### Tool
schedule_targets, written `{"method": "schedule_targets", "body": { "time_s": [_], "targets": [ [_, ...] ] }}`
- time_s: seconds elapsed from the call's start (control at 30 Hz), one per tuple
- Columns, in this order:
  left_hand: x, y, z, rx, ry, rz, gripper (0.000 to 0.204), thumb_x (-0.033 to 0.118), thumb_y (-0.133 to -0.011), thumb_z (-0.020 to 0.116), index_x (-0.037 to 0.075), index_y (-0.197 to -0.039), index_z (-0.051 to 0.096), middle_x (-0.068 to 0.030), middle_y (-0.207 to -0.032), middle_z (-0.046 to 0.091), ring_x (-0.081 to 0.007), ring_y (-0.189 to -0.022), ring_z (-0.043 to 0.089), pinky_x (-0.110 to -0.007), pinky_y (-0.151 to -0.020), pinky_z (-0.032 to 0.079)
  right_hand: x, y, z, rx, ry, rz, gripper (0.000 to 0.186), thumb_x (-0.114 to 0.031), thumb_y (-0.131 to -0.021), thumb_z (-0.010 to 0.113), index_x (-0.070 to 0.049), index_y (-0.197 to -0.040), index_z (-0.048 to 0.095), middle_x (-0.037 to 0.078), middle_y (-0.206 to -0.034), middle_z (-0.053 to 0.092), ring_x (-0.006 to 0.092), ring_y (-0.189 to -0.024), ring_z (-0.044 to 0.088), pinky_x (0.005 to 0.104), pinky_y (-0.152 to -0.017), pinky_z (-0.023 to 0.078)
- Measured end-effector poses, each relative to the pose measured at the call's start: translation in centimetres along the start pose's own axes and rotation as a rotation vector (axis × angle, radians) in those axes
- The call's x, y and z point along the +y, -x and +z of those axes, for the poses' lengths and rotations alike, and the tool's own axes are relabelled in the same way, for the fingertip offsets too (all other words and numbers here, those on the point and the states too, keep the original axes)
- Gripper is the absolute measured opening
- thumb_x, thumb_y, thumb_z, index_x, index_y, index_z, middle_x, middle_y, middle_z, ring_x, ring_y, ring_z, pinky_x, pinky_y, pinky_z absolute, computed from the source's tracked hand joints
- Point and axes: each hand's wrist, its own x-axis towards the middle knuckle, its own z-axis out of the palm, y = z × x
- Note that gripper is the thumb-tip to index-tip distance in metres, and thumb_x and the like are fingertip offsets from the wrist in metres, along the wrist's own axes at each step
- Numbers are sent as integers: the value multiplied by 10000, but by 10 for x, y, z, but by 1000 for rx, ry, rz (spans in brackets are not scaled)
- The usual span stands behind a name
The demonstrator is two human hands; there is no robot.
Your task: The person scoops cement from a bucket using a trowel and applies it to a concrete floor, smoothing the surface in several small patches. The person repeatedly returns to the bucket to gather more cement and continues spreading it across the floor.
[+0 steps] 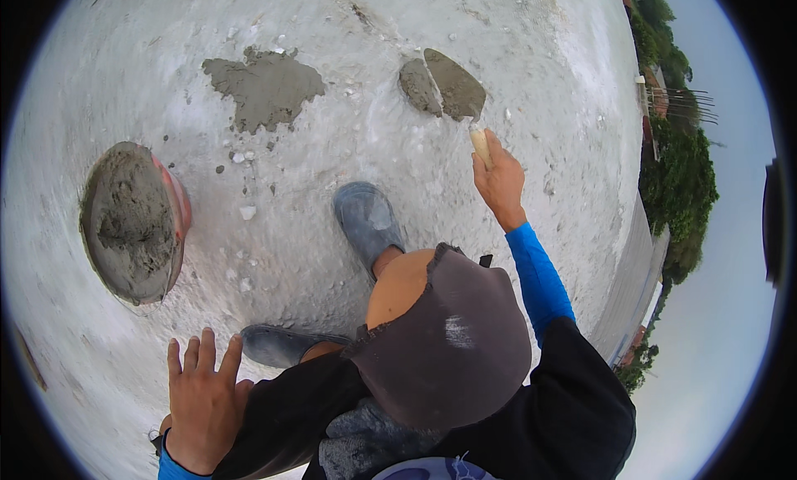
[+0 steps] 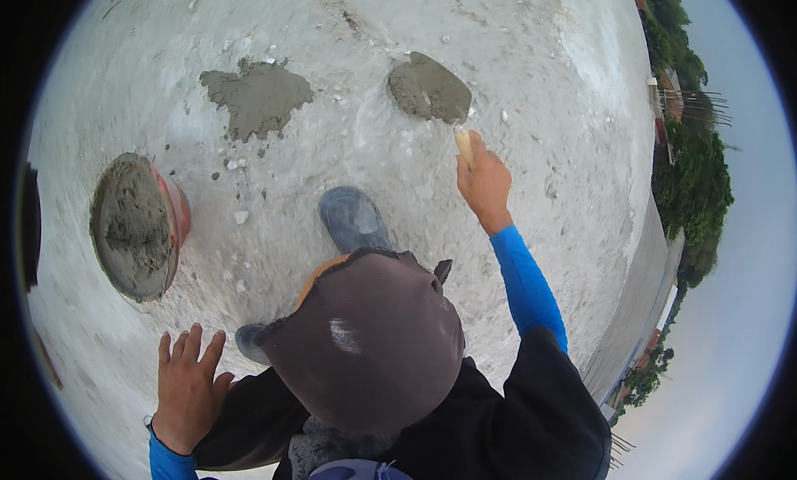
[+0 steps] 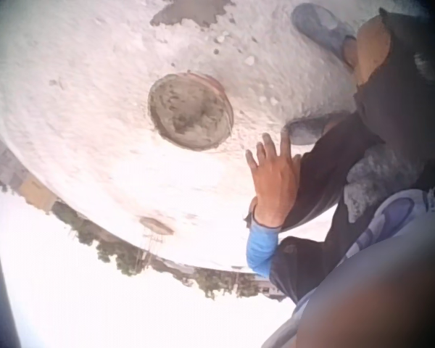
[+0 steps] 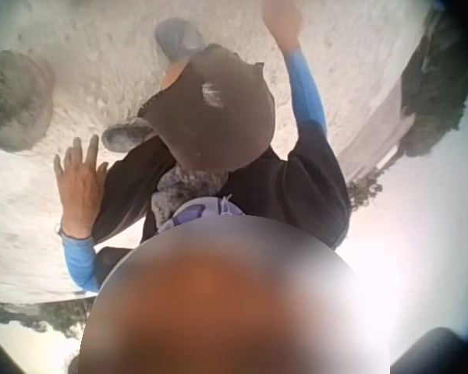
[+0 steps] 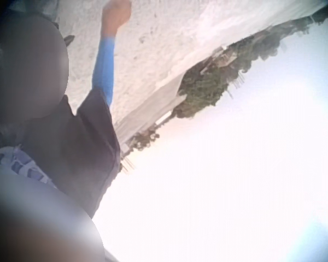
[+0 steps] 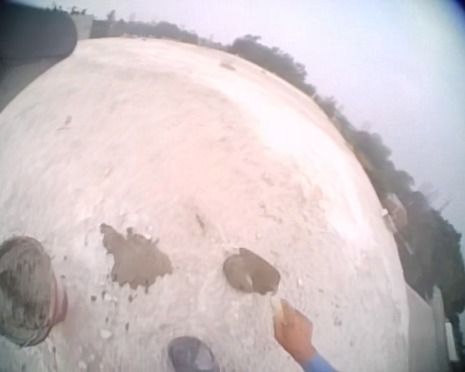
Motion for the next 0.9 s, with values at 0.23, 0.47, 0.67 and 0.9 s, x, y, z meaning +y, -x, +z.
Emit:
{"method": "schedule_targets", "body": {
  "time_s": [0.23, 0.47, 0.67, 0.9],
  "targets": [
    [-6, -3, -1, -4, 23, -32, 675, 251, -901, 818, 82, -1505, 570, -266, -1488, 554, -428, -1378, 542, -592, -1251, 302, 18, 30, -23, -340, -763, 525, 499, -221, -998, 740, -33, -1449, 638, 58, -922, 731, 138, -754, 689, 307, -612, 560],
    [-9, -11, 1, -49, 21, -50, 668, 246, -906, 817, 81, -1503, 568, -258, -1463, 567, -413, -1368, 554, -597, -1240, 316, 49, -18, 20, -475, -706, 500, 448, -255, -1000, 697, -79, -1412, 698, 39, -784, 666, 105, -584, 616, 287, -510, 510],
    [-11, -4, -2, 11, 41, -109, 671, 237, -904, 820, 83, -1506, 565, -256, -1463, 564, -406, -1365, 552, -593, -1242, 316, 65, -29, -8, -447, -678, 555, 421, -271, -1026, 667, -55, -1386, 700, 53, -690, 630, 129, -482, 596, 286, -431, 469],
    [-6, -10, -9, -11, 33, -58, 677, 226, -902, 821, 90, -1514, 563, -251, -1471, 557, -400, -1365, 550, -590, -1249, 309, -34, -6, 29, -619, -1100, 723, 390, -301, -1053, 634, -15, -1317, 652, 84, -697, 632, 161, -464, 595, 314, -400, 454]
  ]
}}
